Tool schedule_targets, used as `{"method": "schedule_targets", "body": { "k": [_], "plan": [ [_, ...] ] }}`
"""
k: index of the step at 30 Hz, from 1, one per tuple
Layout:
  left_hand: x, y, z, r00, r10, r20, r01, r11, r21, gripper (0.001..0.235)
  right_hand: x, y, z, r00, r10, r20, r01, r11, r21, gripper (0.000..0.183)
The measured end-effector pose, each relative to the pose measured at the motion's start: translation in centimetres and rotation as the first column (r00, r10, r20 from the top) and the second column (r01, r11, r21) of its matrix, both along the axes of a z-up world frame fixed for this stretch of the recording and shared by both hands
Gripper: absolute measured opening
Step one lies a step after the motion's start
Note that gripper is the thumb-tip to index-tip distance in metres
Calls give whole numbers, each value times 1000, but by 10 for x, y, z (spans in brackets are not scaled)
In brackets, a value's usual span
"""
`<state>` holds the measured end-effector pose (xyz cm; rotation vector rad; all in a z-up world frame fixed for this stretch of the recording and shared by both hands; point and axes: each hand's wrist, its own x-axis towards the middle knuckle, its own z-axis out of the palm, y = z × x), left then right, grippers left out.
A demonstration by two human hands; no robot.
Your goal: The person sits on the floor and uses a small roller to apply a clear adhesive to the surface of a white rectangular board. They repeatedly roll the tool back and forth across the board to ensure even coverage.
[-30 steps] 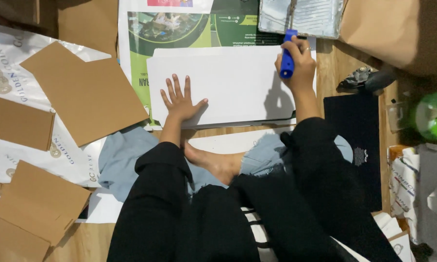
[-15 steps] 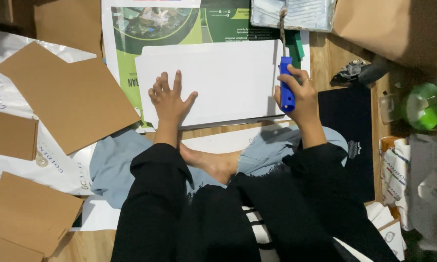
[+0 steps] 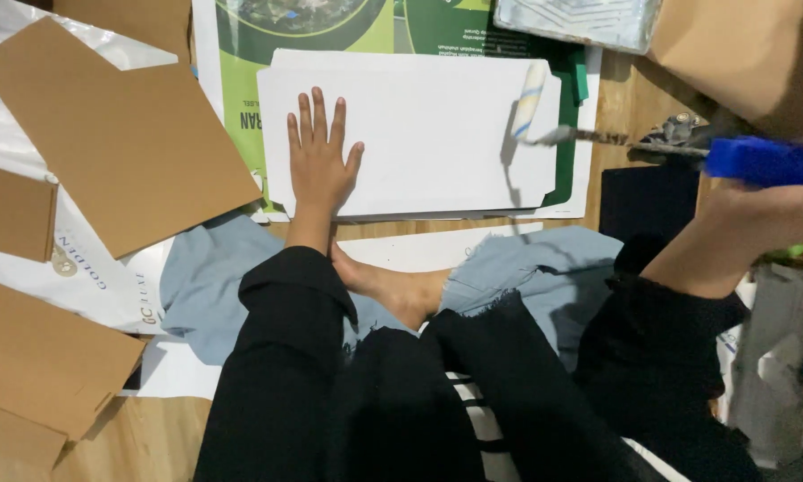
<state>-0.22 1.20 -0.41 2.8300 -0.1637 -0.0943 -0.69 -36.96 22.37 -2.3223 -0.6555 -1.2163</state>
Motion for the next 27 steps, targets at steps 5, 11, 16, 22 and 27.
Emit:
{"method": "schedule_targets", "body": {
  "k": [5, 11, 16, 22, 27],
  "plan": [
    [-1, 3, -8, 997, 15, 71, -8, 995, -99, 48, 27, -4, -57, 854, 463, -239, -119, 621, 775, 33],
    [-8, 10, -25, 944, 222, 243, -53, 831, -553, 43, 47, 97, -70, 679, 734, -8, -267, 258, 928, 19],
    [-13, 10, -22, 879, 390, 272, -51, 647, -761, 49, 47, 96, -69, 623, 775, -104, -93, 205, 974, 21],
    [-13, 7, -11, 881, 406, 242, -86, 642, -762, 51, 65, -88, -91, 765, 560, -318, 51, 440, 897, 30],
    [-11, 8, -19, 853, 438, 283, -164, 741, -651, 55, 85, 34, -76, 812, 584, -15, -143, 225, 964, 23]
  ]
}}
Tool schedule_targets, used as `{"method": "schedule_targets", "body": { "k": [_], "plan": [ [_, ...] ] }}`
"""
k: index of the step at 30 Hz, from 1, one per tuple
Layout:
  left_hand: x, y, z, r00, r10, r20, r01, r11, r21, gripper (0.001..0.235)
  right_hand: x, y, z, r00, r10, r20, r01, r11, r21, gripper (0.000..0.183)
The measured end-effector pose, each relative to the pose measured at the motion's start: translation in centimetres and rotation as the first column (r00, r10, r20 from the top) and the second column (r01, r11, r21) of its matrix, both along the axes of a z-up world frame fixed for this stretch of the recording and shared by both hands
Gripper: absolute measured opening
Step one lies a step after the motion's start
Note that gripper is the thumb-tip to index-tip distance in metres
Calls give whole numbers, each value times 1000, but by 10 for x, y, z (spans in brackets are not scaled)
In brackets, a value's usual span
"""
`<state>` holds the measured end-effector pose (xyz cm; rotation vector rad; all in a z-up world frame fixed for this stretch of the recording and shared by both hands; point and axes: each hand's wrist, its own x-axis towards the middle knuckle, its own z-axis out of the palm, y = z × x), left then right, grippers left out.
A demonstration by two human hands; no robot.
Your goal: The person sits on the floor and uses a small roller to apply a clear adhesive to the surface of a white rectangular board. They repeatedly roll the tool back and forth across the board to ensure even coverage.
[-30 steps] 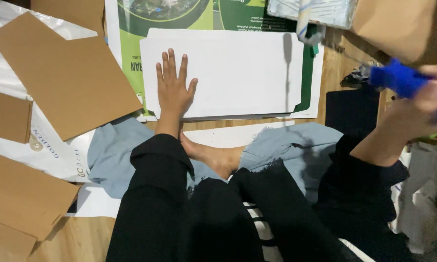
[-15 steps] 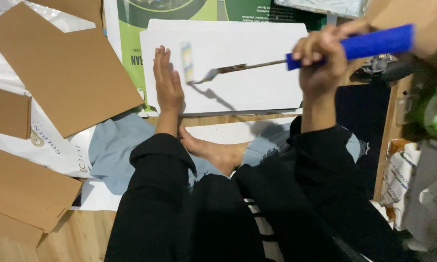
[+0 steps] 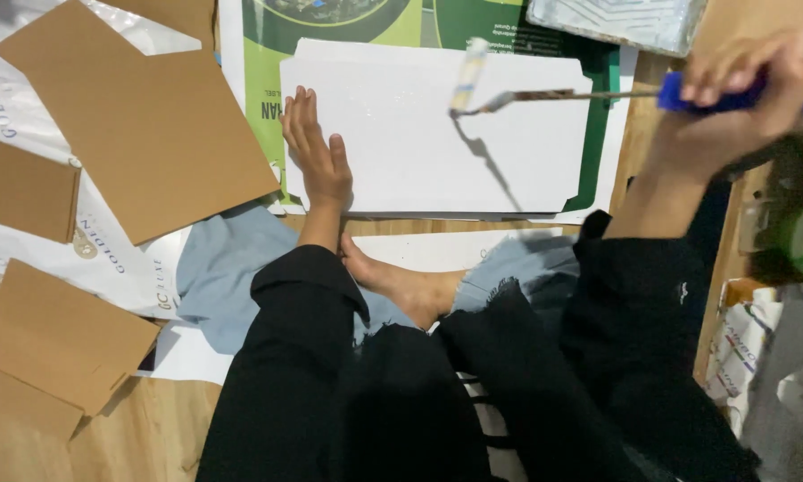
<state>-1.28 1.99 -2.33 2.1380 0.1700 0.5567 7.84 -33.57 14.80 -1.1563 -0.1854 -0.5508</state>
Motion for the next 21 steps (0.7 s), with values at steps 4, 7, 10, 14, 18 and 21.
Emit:
{"method": "schedule_targets", "body": {
  "k": [4, 7, 10, 14, 18, 21],
  "plan": [
    [1, -2, 1, 995, 35, 93, -37, 999, 26, 55, 28, 87, -29, 984, 174, 38, -178, 963, 203, 21],
    [2, -1, -11, 994, 88, 70, -93, 993, 71, 63, 38, 106, -33, 937, 336, -96, -309, 926, 219, 27],
    [2, -1, -11, 996, 79, 40, -83, 992, 100, 69, 49, 27, -31, 954, 287, -91, -288, 958, -2, 33],
    [-2, -3, 0, 998, 60, 11, -61, 996, 70, 71, 31, 20, 14, 979, 142, -149, -170, 966, -197, 37],
    [3, -2, -3, 999, 54, 3, -54, 993, 104, 71, 23, 72, 1, 982, -171, 84, 170, 985, 19, 18],
    [-2, -2, -7, 999, 47, 23, -49, 992, 120, 71, 18, 108, -39, 983, -178, -40, 182, 956, 230, 23]
  ]
}}
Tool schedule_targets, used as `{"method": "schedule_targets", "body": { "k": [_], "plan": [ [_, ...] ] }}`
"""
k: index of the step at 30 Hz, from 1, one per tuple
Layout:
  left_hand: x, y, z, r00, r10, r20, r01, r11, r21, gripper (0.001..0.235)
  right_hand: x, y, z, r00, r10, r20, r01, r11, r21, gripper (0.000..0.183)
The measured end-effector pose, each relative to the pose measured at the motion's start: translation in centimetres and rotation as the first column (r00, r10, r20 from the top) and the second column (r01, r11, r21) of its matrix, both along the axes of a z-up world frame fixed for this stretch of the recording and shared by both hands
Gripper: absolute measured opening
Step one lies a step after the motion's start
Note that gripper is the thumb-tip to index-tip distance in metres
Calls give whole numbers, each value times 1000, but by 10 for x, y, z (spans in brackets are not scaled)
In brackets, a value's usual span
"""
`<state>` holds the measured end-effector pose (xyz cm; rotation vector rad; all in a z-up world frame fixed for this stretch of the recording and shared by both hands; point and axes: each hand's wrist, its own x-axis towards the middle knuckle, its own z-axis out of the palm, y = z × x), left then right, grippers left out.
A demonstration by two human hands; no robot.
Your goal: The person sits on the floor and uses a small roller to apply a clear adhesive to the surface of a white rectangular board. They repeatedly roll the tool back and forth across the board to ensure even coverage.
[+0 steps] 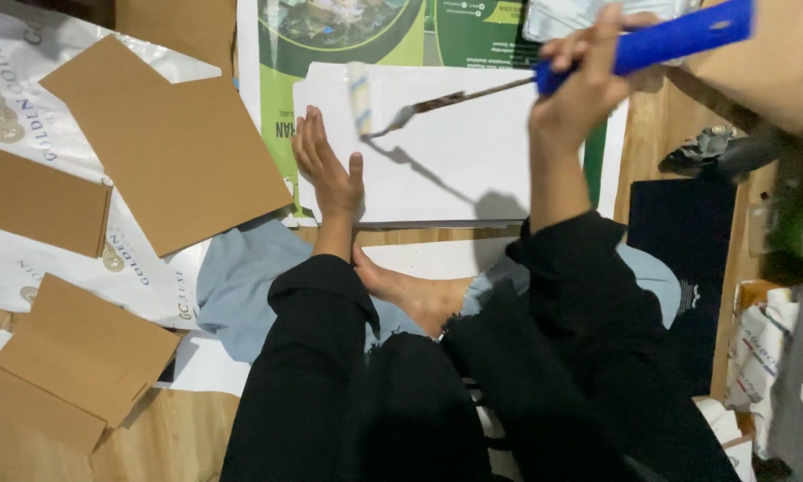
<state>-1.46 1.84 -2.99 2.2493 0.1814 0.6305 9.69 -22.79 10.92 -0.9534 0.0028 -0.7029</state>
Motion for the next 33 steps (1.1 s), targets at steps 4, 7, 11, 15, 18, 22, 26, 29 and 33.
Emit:
{"method": "schedule_targets", "body": {
  "k": [4, 7, 11, 15, 18, 22, 26, 29, 33],
  "plan": [
    [0, -1, -3, 1000, 7, 28, -6, 1000, -7, 69, 7, -12, -9, 999, -48, 20, 49, 996, -79, 17],
    [2, 1, -1, 999, -12, 31, 12, 1000, -9, 69, 7, -85, 21, 965, -261, -11, 251, 938, -241, 5],
    [5, -1, 4, 999, -38, 17, 38, 998, -41, 69, 30, -220, 15, 806, -590, 47, 545, 709, -447, 23],
    [-1, -1, 11, 998, -42, -48, 41, 999, -19, 69, 40, -231, 9, 838, -545, -40, 509, 805, -303, 23],
    [0, -3, 7, 998, -47, -48, 47, 999, 6, 68, 26, -152, 13, 850, -517, -101, 502, 853, -141, 9],
    [0, -3, 5, 998, -48, -51, 48, 999, 3, 66, 20, -151, 11, 891, -452, -34, 447, 889, -103, 15],
    [2, -3, 7, 997, -58, -48, 58, 998, 1, 67, 12, -298, -25, 783, -596, 179, 621, 736, -268, 19],
    [2, -2, 6, 995, -70, -77, 72, 997, 26, 66, 18, -444, -65, 819, -573, 41, 562, 785, -260, 20],
    [5, -1, 3, 994, -74, -75, 79, 995, 59, 65, 9, -429, -51, 845, -528, -86, 487, 826, -283, 24]
  ]
}}
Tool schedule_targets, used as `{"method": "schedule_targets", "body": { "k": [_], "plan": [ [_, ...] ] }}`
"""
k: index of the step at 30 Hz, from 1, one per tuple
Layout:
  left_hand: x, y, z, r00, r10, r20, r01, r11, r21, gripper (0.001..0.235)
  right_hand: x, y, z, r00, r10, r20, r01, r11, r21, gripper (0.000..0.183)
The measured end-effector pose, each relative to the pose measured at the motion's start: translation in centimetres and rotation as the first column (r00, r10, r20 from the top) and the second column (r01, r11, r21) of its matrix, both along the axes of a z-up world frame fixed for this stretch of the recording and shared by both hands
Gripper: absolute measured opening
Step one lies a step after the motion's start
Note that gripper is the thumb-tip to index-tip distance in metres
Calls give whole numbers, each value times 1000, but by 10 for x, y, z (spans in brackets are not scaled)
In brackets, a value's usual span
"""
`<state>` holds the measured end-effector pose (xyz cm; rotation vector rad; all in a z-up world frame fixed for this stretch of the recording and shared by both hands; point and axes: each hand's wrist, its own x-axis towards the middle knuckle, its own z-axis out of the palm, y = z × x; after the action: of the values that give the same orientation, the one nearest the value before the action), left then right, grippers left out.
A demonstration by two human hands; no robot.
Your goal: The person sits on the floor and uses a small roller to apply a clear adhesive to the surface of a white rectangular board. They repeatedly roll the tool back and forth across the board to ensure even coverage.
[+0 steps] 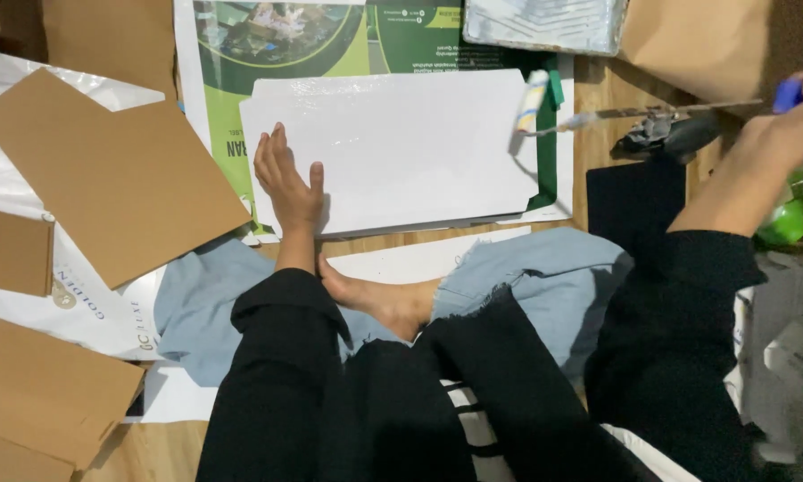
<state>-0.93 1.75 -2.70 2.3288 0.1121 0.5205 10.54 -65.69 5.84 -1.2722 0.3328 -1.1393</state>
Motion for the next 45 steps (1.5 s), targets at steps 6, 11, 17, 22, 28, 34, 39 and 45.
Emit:
{"method": "schedule_targets", "body": {
  "k": [6, 11, 17, 22, 28, 34, 39, 45],
  "plan": [
    [4, 1, 0, 1000, -20, 7, 20, 1000, 15, 63, -56, 316, 68, 965, 237, 110, -258, 933, 251, 13],
    [1, 2, -9, 999, -26, 41, 25, 999, 23, 60, -76, 299, 66, 915, 368, 165, -400, 875, 271, 24],
    [1, -2, 7, 999, -46, -7, 46, 999, -2, 61, -111, 159, 60, 996, -44, 81, 49, 997, -64, 21],
    [1, 0, 0, 996, -69, 50, 69, 998, 11, 58, -115, 299, 76, 978, 206, 32, -199, 877, 437, 10],
    [6, 12, -26, 998, -49, -47, 50, 999, 15, 68, -120, 324, 50, 983, 178, 53, -183, 974, 133, 18],
    [1, 3, -4, 992, -98, 79, 100, 995, -16, 56, -152, 193, 89, 998, -39, 58, 37, 999, 33, 26],
    [0, 0, 2, 991, -107, 82, 108, 994, -3, 57, -145, 259, 75, 994, 100, 50, -110, 945, 309, 23],
    [-2, 5, -3, 993, -93, 72, 94, 995, -22, 58, -150, 254, 58, 986, 168, -3, -156, 920, 360, 14]
  ]
}}
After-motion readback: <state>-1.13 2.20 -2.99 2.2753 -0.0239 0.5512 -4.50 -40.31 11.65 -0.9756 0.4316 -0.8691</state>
